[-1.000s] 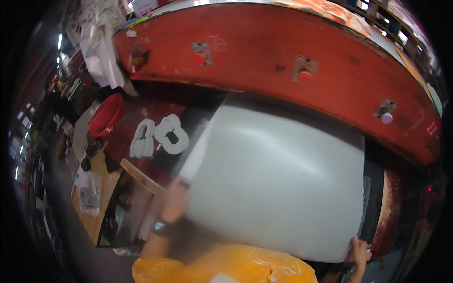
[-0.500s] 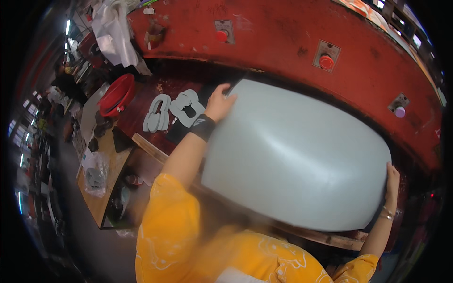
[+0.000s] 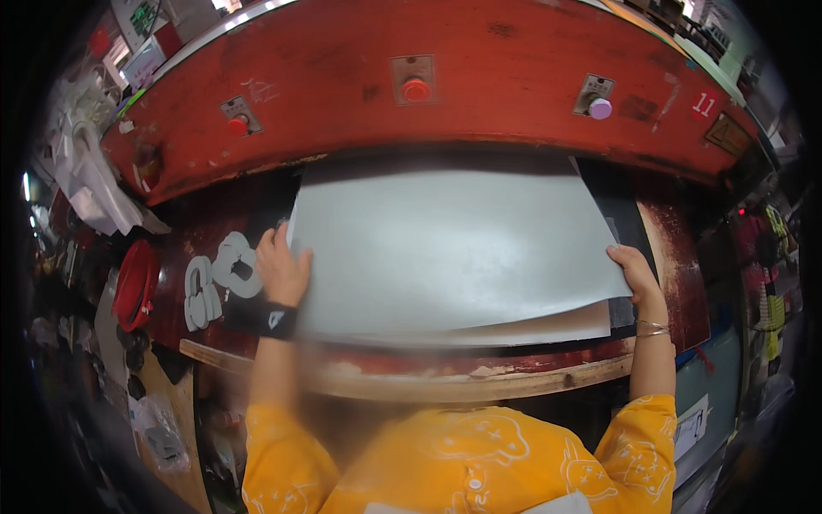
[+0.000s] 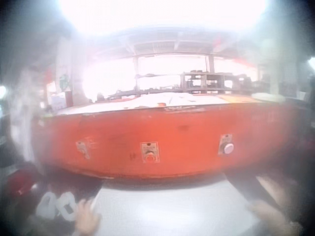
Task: The person repeatedly feeds gray rubber pieces through a red industrial smoothing machine, using a gray pad to press and guide the material. They remove finished pieces and place them on the machine's side, then continue processing additional pieces from a sheet.
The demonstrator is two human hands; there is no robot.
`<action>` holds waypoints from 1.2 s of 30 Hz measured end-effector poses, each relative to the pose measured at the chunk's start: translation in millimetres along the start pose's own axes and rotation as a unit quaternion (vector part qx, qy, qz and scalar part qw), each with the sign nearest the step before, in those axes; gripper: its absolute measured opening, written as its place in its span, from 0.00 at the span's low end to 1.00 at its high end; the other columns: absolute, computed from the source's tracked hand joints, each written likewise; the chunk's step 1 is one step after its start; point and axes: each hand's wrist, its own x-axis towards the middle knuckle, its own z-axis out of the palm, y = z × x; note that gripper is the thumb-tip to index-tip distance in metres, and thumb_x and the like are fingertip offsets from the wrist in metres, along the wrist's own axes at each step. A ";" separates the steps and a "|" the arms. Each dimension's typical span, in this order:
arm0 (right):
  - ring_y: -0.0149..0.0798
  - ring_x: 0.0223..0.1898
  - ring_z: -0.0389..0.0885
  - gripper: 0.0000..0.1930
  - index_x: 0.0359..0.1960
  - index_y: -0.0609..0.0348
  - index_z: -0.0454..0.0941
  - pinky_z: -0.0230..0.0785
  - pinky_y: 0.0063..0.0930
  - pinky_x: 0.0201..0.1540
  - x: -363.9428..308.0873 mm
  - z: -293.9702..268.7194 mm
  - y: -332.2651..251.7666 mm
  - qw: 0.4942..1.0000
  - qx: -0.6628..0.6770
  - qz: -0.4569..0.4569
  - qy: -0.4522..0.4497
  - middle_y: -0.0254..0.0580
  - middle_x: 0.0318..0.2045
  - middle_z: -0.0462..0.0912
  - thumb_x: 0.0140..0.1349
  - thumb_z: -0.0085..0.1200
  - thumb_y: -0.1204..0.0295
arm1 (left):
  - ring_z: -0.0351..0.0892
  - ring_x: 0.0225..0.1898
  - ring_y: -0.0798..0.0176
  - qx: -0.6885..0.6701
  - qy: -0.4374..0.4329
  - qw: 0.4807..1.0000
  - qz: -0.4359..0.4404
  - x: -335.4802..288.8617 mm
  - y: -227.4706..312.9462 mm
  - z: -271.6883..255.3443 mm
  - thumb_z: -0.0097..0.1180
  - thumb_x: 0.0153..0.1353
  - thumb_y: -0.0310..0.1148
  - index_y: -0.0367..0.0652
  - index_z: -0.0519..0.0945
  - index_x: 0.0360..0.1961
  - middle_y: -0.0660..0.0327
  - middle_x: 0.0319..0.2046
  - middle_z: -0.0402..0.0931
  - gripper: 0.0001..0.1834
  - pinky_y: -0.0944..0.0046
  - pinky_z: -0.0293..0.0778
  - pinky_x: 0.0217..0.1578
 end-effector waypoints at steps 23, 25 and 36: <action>0.57 0.51 0.75 0.36 0.56 0.55 0.70 0.67 0.51 0.54 97.7 242.4 -34.3 0.753 -0.489 -0.417 -0.141 0.55 0.49 0.77 0.45 0.64 0.52 | 0.78 0.30 0.58 -0.100 0.076 0.929 0.349 41.9 179.5 -87.5 0.52 0.49 0.32 0.49 0.80 0.31 0.63 0.25 0.76 0.08 0.57 0.73 0.31; 0.57 0.51 0.75 0.37 0.58 0.54 0.69 0.67 0.51 0.54 101.1 244.9 -36.6 0.715 -0.442 -0.527 -0.121 0.54 0.49 0.78 0.43 0.65 0.58 | 0.77 0.30 0.61 -0.115 0.089 0.933 0.328 38.7 173.6 -82.5 0.52 0.49 0.33 0.50 0.78 0.27 0.65 0.25 0.75 0.04 0.61 0.71 0.31; 0.51 0.61 0.67 0.40 0.50 0.61 0.78 0.54 0.40 0.64 -20.9 103.9 -19.0 0.821 -0.121 -0.310 -0.463 0.59 0.58 0.70 0.32 0.74 0.53 | 0.78 0.31 0.56 -0.141 0.045 0.935 0.322 21.3 139.2 -30.6 0.58 0.47 0.34 0.52 0.82 0.27 0.63 0.23 0.76 0.05 0.55 0.73 0.31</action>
